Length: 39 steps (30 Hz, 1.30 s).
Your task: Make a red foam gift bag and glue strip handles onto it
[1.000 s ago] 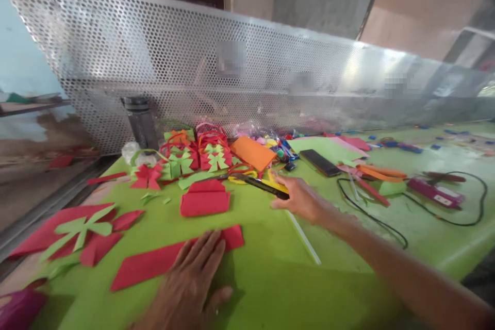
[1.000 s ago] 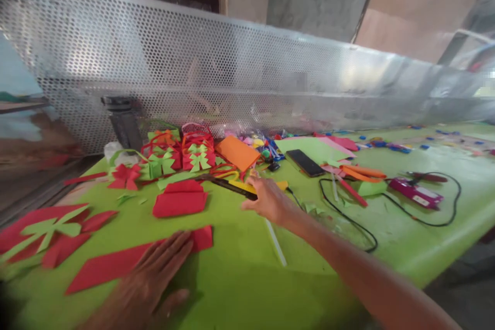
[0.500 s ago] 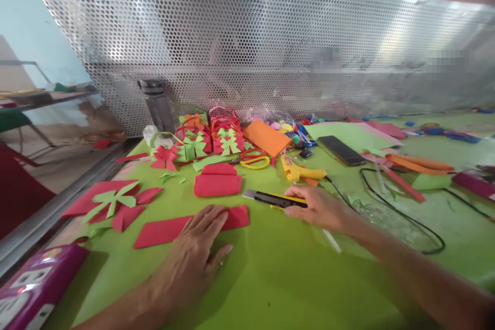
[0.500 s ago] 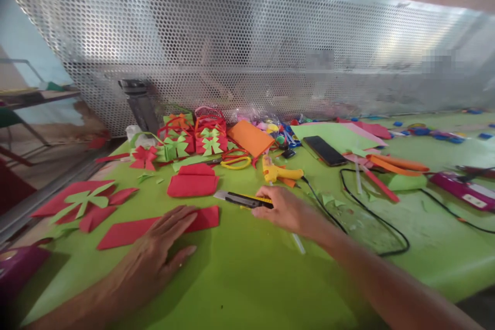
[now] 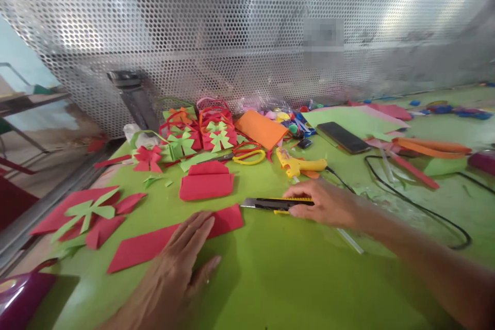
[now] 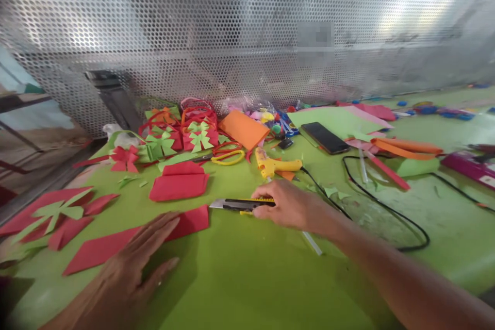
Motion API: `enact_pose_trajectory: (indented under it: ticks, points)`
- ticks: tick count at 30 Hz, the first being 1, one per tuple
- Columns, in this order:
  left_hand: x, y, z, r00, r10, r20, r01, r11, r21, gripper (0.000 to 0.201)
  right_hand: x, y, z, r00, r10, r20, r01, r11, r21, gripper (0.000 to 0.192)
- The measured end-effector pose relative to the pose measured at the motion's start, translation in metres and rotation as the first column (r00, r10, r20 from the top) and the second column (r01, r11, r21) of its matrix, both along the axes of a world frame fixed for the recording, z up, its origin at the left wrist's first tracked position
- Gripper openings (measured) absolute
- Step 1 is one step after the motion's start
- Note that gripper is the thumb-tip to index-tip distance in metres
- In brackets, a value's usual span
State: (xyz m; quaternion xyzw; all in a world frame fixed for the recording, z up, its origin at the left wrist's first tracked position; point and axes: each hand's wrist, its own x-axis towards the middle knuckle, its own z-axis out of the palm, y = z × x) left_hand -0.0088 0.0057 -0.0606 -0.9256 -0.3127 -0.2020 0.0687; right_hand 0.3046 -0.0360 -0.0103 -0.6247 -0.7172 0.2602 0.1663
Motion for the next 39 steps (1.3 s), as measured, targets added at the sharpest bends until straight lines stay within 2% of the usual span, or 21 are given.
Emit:
enact_pose_trajectory:
  ticks: [11,22,27,32,39]
  points:
    - [-0.002,0.0,0.0,1.0,-0.004,-0.007,0.004,1.0,0.029,0.056,0.003,0.0,-0.008,0.993,-0.031,-0.117,0.035,0.999,0.031,0.024]
    - [0.0,0.001,-0.001,1.0,-0.019,-0.02,0.02,0.999,0.042,0.056,-0.004,-0.003,-0.005,0.998,-0.026,-0.062,0.028,0.999,0.024,0.025]
    - [-0.002,0.001,0.0,1.0,-0.023,-0.019,0.025,0.998,0.057,0.055,-0.004,-0.004,0.001,0.995,-0.074,-0.065,0.078,0.995,0.069,0.025]
    - [0.0,0.002,0.0,0.998,-0.027,-0.048,0.033,0.992,0.123,0.052,-0.008,-0.005,0.006,0.999,-0.038,0.019,0.036,0.997,0.066,0.025]
    - [0.001,0.002,0.001,0.996,-0.022,-0.084,0.033,0.99,0.134,0.051,-0.01,-0.006,0.003,0.996,0.004,0.087,-0.007,0.999,0.042,0.024]
